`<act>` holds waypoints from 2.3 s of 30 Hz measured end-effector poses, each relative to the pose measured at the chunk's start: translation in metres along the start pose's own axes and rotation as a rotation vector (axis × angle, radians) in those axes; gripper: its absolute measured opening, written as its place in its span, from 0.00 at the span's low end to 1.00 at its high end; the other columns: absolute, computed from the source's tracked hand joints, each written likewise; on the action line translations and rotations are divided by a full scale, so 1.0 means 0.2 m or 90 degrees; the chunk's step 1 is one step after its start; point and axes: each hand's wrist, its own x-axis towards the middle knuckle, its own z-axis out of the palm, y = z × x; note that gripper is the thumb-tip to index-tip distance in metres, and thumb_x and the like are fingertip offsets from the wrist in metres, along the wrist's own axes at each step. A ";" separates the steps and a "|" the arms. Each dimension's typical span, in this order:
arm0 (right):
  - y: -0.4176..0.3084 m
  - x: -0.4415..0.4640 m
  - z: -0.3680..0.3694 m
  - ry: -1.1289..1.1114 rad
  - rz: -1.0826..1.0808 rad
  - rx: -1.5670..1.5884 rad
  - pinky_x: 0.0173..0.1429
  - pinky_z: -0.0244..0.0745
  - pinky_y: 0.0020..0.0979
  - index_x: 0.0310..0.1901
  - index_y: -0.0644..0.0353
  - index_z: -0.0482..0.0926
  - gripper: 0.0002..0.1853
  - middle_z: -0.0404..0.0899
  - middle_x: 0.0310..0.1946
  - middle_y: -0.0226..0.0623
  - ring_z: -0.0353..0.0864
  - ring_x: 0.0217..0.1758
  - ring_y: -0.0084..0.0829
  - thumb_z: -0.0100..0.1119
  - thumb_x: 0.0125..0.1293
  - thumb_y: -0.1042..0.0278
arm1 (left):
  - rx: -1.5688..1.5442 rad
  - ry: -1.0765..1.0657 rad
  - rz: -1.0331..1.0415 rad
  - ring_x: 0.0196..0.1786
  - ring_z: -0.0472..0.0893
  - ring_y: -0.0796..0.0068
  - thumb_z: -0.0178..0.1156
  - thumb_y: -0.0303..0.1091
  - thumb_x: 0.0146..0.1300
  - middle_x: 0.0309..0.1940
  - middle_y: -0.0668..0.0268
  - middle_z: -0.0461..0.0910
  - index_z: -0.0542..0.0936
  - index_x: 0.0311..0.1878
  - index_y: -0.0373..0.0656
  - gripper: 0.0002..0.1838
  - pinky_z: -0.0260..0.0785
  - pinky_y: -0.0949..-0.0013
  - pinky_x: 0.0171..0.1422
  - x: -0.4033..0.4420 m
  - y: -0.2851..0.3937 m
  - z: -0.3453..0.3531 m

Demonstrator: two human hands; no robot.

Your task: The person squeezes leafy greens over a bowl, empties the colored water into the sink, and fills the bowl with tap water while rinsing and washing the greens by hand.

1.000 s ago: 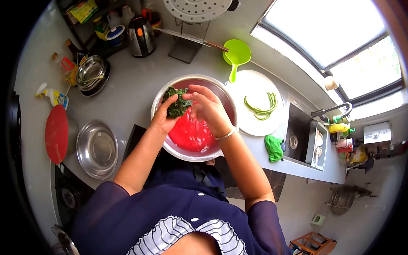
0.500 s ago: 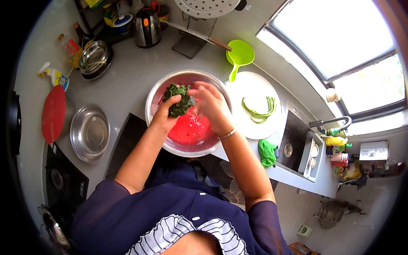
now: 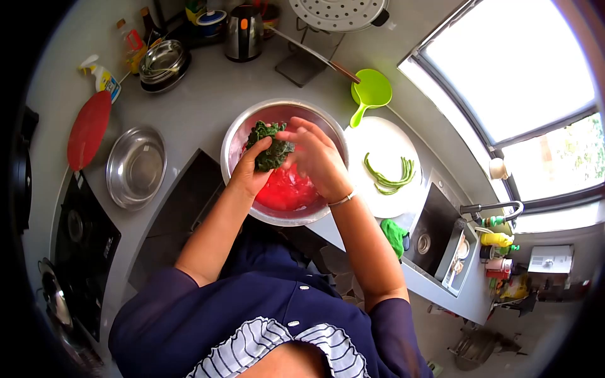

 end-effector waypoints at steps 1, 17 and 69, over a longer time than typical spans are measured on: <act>0.00 0.01 0.02 -0.003 0.001 -0.004 0.25 0.71 0.20 0.67 0.66 0.58 0.26 0.76 0.54 0.47 0.83 0.37 0.31 0.45 0.71 0.65 | -0.003 -0.001 0.004 0.52 0.78 0.69 0.67 0.29 0.55 0.47 0.66 0.78 0.74 0.55 0.46 0.22 0.72 0.65 0.58 -0.01 0.00 0.00; 0.51 0.42 -0.50 0.228 -0.090 -0.496 0.40 0.79 0.27 0.50 0.63 0.80 0.15 0.84 0.36 0.39 0.85 0.35 0.29 0.51 0.63 0.80 | 0.104 0.000 0.039 0.53 0.79 0.62 0.68 0.31 0.55 0.49 0.60 0.78 0.76 0.52 0.43 0.21 0.71 0.57 0.63 0.00 0.42 0.15; 0.30 0.06 0.04 0.157 -0.373 -0.804 0.28 0.76 0.40 0.72 0.51 0.52 0.36 0.82 0.46 0.44 0.81 0.24 0.41 0.49 0.61 0.78 | 0.053 0.035 0.035 0.50 0.77 0.73 0.69 0.29 0.56 0.45 0.68 0.79 0.75 0.51 0.45 0.20 0.70 0.67 0.59 0.03 -0.02 -0.07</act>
